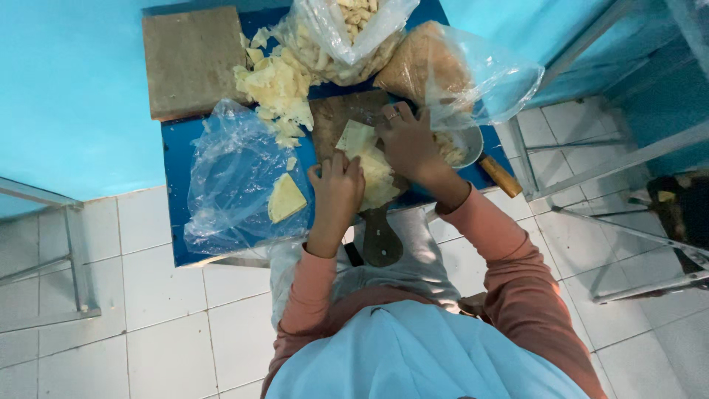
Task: The person breaks dried cracker pieces by hand over a wooden cutting board and drops the broken pieces into a bowl, occasionally using a spoon to scoop or move pieces. Bags of crackers and a plastic sheet sit on the small blue table.
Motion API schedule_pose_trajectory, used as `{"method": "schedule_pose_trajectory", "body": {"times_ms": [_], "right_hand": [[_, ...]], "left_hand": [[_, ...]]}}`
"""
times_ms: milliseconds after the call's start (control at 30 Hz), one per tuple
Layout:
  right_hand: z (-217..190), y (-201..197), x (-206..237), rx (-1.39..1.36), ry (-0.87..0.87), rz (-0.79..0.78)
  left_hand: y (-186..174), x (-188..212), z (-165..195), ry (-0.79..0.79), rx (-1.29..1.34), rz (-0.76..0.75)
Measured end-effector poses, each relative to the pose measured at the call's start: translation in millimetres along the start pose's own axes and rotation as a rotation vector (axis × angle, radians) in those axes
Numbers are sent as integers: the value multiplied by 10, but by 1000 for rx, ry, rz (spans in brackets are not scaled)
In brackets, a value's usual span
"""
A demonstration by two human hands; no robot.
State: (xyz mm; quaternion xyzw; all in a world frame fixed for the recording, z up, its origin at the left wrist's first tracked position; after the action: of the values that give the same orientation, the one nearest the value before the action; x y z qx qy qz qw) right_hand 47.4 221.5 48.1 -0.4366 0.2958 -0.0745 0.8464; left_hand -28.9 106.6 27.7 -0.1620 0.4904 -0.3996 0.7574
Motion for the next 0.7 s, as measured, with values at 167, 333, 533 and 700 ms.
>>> {"method": "schedule_pose_trajectory", "body": {"times_ms": [167,333,533,700], "right_hand": [[95,35,19,-94,23,-48],[187,-29,-46,-304,66,157],[106,191,-105,-290,112,27],[171,140,-92,-365,171,78]], "left_hand": [[-5,-81,-48,23,22,1],[-33,-166,-98,-12,75,-4],[-97,-178,-104,-22,93,31],[-71,-177,-109,-18,84,12]]}}
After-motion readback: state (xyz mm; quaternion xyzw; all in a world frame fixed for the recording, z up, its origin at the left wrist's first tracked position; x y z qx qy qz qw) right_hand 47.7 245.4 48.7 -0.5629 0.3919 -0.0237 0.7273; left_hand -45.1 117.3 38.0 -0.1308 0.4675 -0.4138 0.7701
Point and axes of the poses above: each hand's wrist, its own x-axis away from the middle knuckle, its own y-axis out of the palm, z = x × y, the point moved 9 cm from there along -x, towards the middle knuckle, and after that the axes turned 15 degrees about x, right-handed, at the moved point
